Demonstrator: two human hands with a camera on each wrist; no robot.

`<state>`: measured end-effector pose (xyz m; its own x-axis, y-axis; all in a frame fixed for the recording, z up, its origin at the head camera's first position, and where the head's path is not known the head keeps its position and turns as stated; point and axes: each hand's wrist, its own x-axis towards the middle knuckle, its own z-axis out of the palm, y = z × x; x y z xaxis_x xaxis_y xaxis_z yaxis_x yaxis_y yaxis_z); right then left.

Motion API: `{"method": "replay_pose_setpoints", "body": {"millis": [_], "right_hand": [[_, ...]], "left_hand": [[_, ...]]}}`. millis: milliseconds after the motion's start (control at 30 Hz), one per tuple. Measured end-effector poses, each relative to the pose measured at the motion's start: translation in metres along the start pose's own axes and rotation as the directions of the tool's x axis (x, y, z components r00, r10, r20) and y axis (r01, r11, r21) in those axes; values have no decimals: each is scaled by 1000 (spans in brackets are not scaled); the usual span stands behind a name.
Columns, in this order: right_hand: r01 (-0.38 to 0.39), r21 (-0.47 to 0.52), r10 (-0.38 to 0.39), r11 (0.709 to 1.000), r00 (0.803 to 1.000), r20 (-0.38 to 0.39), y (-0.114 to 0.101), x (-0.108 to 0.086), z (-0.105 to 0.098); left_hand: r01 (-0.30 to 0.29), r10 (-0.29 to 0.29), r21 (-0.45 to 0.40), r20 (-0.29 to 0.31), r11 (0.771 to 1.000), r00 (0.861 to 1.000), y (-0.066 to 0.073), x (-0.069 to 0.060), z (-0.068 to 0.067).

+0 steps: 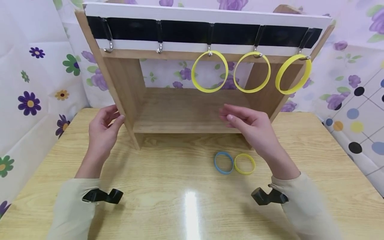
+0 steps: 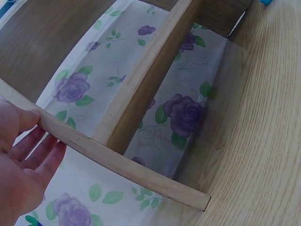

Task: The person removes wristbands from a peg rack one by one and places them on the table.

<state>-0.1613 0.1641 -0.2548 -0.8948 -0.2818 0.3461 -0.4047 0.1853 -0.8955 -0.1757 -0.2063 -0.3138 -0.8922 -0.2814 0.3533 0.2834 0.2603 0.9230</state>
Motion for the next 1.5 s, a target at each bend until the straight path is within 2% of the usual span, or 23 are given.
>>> {"method": "replay_pose_setpoints", "body": {"millis": [233,500,600,767,1033,1267,1500], "right_hand": [[78,127,-69,989,995,-75,-21,14,22],[78,163,-48,984,982,-181,-38,26,40],[93,202,-45,975,973,-228,-42,31,44],[125,205,-65,971,959,-275,-47,35,46],[172,228,-97,958,947,-307,-52,38,45],[186,255,-103,949,946,-306,-61,38,43],[212,224,-139,951,943,-302,-66,35,41]], "left_hand": [[-27,27,19,9,999,1000,-2,0,-1],[-9,9,13,8,1000,1000,0,0,-1],[-9,9,13,13,1000,1000,0,0,-1],[-15,14,27,20,1000,1000,0,0,0],[-10,9,32,14,999,1000,-1,-1,-2],[-16,16,27,18,999,1000,-1,0,-1],[2,-2,5,3,1000,1000,-1,1,-2]]}}
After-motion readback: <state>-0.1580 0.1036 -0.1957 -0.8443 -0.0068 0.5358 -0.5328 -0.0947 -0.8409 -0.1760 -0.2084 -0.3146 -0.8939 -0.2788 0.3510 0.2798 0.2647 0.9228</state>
